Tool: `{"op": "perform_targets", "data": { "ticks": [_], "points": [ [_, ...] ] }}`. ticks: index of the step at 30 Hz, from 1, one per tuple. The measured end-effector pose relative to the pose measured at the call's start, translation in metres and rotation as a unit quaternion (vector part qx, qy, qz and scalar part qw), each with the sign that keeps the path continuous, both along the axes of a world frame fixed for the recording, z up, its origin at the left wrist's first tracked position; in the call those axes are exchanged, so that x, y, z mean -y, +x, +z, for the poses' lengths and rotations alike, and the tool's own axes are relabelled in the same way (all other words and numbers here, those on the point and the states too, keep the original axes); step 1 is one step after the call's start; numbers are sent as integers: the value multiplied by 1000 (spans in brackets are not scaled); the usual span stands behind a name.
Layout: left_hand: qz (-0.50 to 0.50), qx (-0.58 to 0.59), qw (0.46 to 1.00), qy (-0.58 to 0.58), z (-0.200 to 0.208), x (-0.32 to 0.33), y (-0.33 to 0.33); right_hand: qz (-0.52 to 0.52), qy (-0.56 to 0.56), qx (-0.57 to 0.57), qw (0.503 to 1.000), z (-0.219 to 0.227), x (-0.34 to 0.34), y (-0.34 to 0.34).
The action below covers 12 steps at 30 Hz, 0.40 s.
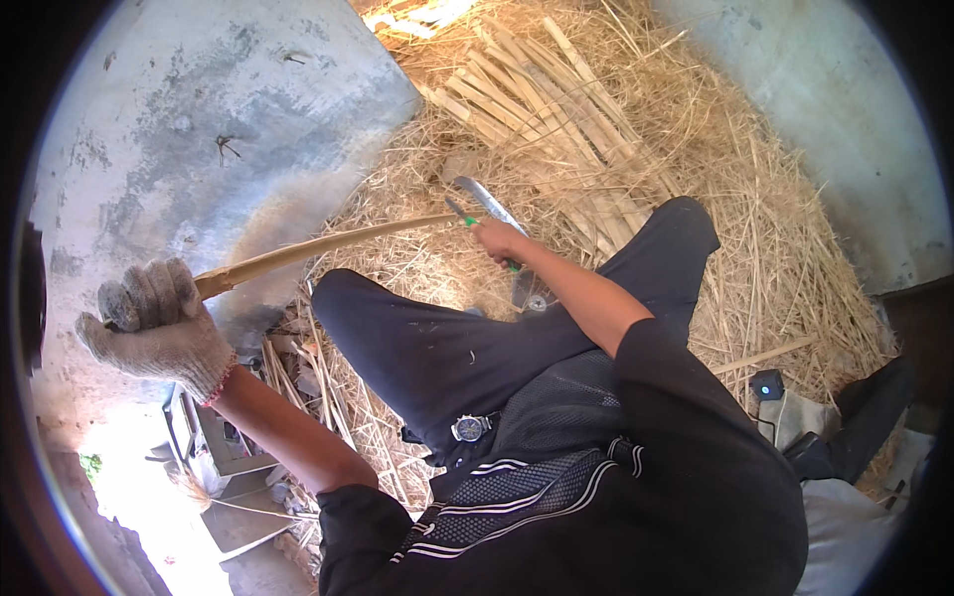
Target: The person sits on a straw-covered floor and uses a knife to peel the outer layer off a long bamboo stick. They hold the stick with a gloved left hand and scrape downward with the knife in the right hand, repeating the motion along the length of the stick.
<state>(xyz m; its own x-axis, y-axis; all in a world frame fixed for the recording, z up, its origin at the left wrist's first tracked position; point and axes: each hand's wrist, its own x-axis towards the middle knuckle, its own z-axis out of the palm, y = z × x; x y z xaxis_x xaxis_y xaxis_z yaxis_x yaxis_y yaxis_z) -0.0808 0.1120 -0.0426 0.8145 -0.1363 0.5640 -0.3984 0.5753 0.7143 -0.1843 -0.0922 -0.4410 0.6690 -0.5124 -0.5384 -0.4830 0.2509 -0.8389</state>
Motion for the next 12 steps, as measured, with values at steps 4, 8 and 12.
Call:
{"op": "perform_targets", "data": {
  "ticks": [4, 8, 12],
  "points": [
    [-121, 13, 992, 14, -1, -20, 15, 77, -255, 72, 961, 110, -53, 6],
    [-210, 35, 977, -7, -6, -28, 13, 117, -341, 293, 886, 188, -107, -17],
    [-304, 79, 949, -12, -12, -30, 7, 86, -257, 27, 962, 169, -98, -18]
  ]
}}
